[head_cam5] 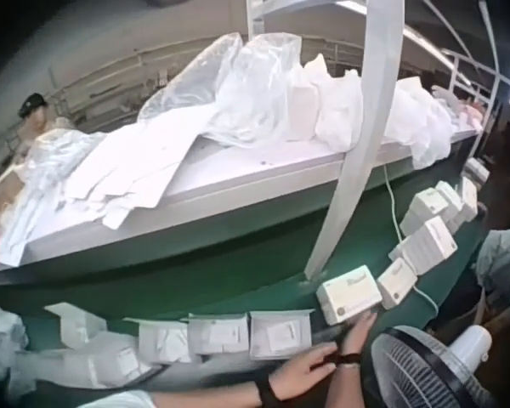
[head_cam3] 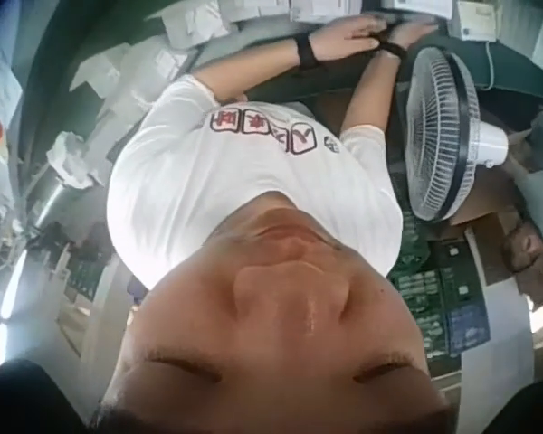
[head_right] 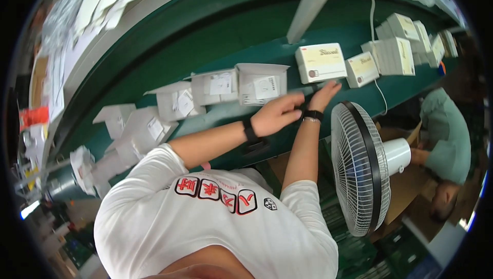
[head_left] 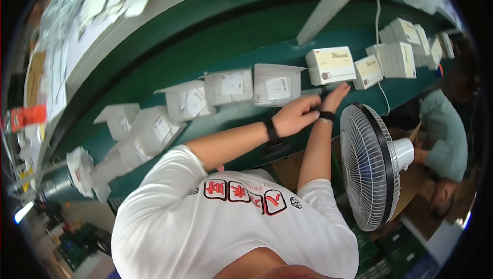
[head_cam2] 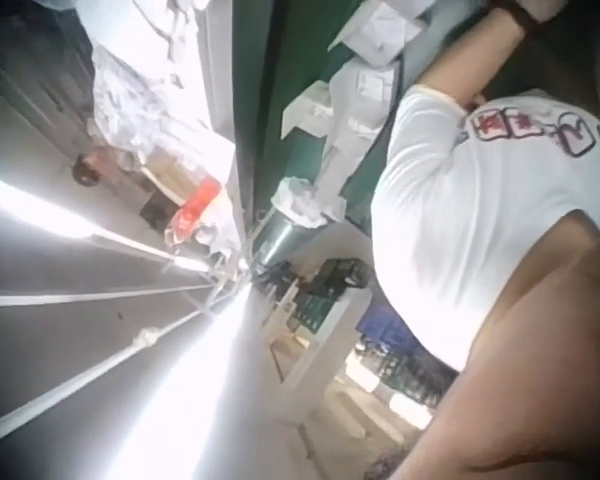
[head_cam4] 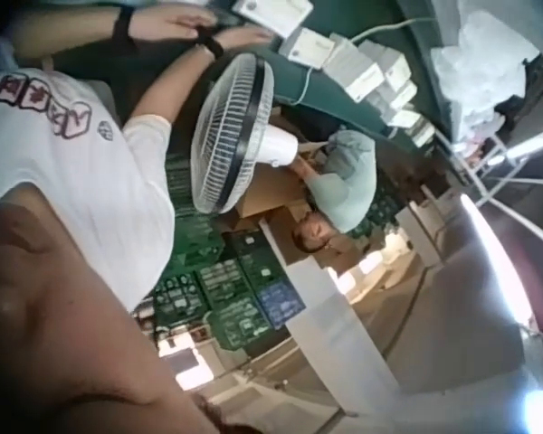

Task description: The person packs miniature speaker devices by placing each unit into a plastic pouch, inserting it into a product box, and closing the boxes before stacking them on the workbench.

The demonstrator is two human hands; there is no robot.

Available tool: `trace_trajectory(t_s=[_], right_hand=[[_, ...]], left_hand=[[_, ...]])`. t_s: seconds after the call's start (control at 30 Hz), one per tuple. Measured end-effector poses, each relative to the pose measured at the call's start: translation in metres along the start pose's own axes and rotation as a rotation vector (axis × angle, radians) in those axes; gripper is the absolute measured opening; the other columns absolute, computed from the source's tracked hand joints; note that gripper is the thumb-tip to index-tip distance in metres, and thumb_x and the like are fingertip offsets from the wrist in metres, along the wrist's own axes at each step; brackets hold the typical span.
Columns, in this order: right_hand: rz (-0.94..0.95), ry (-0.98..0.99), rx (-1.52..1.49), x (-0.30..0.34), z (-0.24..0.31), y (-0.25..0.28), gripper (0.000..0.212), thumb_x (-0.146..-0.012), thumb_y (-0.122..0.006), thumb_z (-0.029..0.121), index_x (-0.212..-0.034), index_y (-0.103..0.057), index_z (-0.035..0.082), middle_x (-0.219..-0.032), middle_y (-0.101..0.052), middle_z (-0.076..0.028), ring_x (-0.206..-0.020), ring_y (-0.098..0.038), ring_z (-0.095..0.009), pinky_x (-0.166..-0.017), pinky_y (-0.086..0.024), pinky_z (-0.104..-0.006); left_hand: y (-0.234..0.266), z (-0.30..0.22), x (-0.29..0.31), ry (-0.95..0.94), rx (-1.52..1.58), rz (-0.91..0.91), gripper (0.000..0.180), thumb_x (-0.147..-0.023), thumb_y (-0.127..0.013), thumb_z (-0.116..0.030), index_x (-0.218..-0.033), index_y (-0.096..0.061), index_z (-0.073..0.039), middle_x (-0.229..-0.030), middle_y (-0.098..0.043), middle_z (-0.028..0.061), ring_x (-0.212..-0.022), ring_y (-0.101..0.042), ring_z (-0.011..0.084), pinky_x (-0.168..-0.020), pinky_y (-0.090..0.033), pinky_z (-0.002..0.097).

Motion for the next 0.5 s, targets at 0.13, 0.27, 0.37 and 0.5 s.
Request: trace_trajectory(t_s=[0.13, 0.27, 0.37, 0.5], right_hand=[[0.028, 0.097, 0.213, 0.091, 0.033, 0.009, 0.067, -0.097, -0.058, 0.035, -0.142, -0.033, -0.008, -0.140, -0.041, -0.023, -0.125, -0.045, -0.029, -0.102, -0.039, -0.0380], [0.398, 0.341, 0.302, 0.195, 0.090, -0.062, 0.066, -0.090, -0.066, 0.039, -0.135, -0.044, -0.004, -0.120, -0.053, -0.017, -0.105, -0.053, -0.024, -0.088, -0.045, -0.0366], [0.606, 0.415, 0.527, 0.215, 0.086, -0.118, 0.061, -0.090, -0.065, 0.040, -0.130, -0.048, -0.003, -0.111, -0.059, -0.019, -0.099, -0.059, -0.030, -0.084, -0.048, -0.0395], [0.823, 0.364, 1.107, 0.218, 0.059, -0.174, 0.052, -0.089, -0.062, 0.039, -0.120, -0.053, -0.001, -0.097, -0.067, -0.026, -0.091, -0.066, -0.041, -0.077, -0.052, -0.0479]], left_hand=[[0.045, 0.004, 0.098, -0.045, -0.378, 0.196, 0.021, -0.092, -0.062, -0.010, -0.111, -0.065, -0.003, -0.107, -0.065, 0.0116, -0.097, -0.065, 0.0253, -0.085, -0.052, 0.0340], [0.146, 0.005, 0.195, 0.208, -0.554, -0.218, 0.023, -0.088, -0.063, -0.009, -0.111, -0.064, -0.003, -0.105, -0.064, 0.0128, -0.094, -0.064, 0.0259, -0.081, -0.052, 0.0343], [0.187, -0.016, 0.247, 0.202, -0.631, -0.520, 0.019, -0.087, -0.064, -0.010, -0.105, -0.065, -0.004, -0.104, -0.063, 0.0136, -0.090, -0.064, 0.0300, -0.078, -0.052, 0.0373], [0.219, -0.044, 0.295, 0.153, -0.924, -0.785, 0.023, -0.085, -0.068, -0.014, -0.106, -0.064, -0.003, -0.107, -0.061, 0.0144, -0.091, -0.063, 0.0337, -0.082, -0.051, 0.0398]])
Point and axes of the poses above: each hand's wrist, its own x-axis away from the middle knuckle, its own y-axis out of the back of the hand, z = x × y, the point moved 10 cm from there along -x, towards the middle knuckle
